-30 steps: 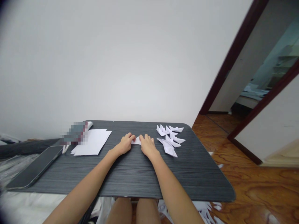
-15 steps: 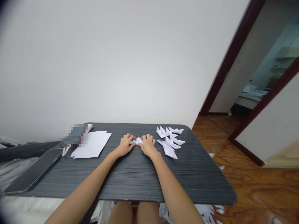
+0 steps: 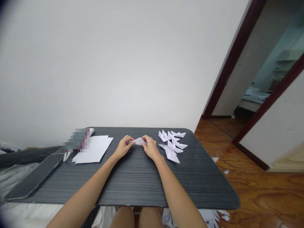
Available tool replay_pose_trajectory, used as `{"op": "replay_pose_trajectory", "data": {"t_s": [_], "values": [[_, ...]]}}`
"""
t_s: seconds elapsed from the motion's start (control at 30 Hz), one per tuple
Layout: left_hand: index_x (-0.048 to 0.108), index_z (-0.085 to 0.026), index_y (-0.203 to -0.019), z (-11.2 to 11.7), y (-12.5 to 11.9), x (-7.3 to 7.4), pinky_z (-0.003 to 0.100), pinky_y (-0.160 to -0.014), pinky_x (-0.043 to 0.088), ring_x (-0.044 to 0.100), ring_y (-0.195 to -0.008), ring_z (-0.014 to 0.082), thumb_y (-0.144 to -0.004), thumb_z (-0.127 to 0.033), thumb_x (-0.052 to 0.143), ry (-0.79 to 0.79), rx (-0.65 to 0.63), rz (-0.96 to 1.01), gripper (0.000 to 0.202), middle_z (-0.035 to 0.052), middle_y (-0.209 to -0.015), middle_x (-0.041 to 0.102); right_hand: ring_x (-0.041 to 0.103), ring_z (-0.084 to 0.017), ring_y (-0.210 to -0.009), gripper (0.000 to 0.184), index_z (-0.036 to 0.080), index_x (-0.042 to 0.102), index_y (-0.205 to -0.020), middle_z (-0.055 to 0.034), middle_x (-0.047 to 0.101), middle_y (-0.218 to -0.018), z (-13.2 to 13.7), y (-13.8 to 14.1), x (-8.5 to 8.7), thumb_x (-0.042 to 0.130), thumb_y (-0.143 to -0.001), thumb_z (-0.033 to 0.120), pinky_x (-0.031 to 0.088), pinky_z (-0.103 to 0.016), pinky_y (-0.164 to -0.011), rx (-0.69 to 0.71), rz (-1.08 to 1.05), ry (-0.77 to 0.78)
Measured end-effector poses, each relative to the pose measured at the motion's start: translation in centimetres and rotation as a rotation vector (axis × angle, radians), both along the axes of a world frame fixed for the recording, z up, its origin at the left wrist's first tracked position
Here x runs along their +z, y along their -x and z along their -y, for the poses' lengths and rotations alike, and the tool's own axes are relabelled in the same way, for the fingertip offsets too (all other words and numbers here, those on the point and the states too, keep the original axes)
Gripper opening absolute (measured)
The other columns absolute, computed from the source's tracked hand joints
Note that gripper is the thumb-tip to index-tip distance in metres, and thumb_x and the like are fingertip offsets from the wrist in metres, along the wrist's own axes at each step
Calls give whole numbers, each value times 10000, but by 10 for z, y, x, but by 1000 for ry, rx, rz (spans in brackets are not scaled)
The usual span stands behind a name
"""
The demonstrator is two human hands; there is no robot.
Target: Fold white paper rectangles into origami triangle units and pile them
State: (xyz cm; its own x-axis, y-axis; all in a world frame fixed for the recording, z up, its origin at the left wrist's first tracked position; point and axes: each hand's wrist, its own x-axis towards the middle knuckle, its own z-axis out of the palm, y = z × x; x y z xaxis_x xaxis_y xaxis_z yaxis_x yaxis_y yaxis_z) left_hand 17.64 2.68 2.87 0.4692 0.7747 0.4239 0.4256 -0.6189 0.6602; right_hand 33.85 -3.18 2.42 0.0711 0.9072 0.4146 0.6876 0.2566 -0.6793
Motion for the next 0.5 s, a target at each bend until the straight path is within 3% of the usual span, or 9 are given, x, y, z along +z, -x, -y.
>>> {"op": "replay_pose_trajectory", "data": {"t_s": [0.17, 0.37, 0.5], "values": [[621, -141, -834, 0, -1, 4, 239, -594, 428, 519, -832, 156, -702, -332, 539, 185, -23, 291, 246, 83, -989, 488, 499, -150, -871, 123, 169, 542, -801, -58, 514, -940, -10, -7, -2, 479, -698, 187, 410, -244, -669, -36, -190, -100], [528, -74, -997, 7, -5, 11, 280, -677, 432, 595, -757, 177, -757, -351, 490, 547, -287, 646, 369, 104, -764, 624, 525, -156, -829, 98, 165, 560, -743, -55, 551, -900, -17, -13, -5, 548, -660, 215, 435, -252, -660, 25, -399, -186], [461, -111, -1073, 10, -6, 15, 273, -678, 445, 619, -764, 192, -767, -339, 487, 679, -330, 840, 382, 81, -749, 634, 535, -152, -802, 94, 171, 570, -722, -42, 574, -845, -18, -13, -4, 573, -643, 221, 430, -272, -697, 86, -464, -217]]}}
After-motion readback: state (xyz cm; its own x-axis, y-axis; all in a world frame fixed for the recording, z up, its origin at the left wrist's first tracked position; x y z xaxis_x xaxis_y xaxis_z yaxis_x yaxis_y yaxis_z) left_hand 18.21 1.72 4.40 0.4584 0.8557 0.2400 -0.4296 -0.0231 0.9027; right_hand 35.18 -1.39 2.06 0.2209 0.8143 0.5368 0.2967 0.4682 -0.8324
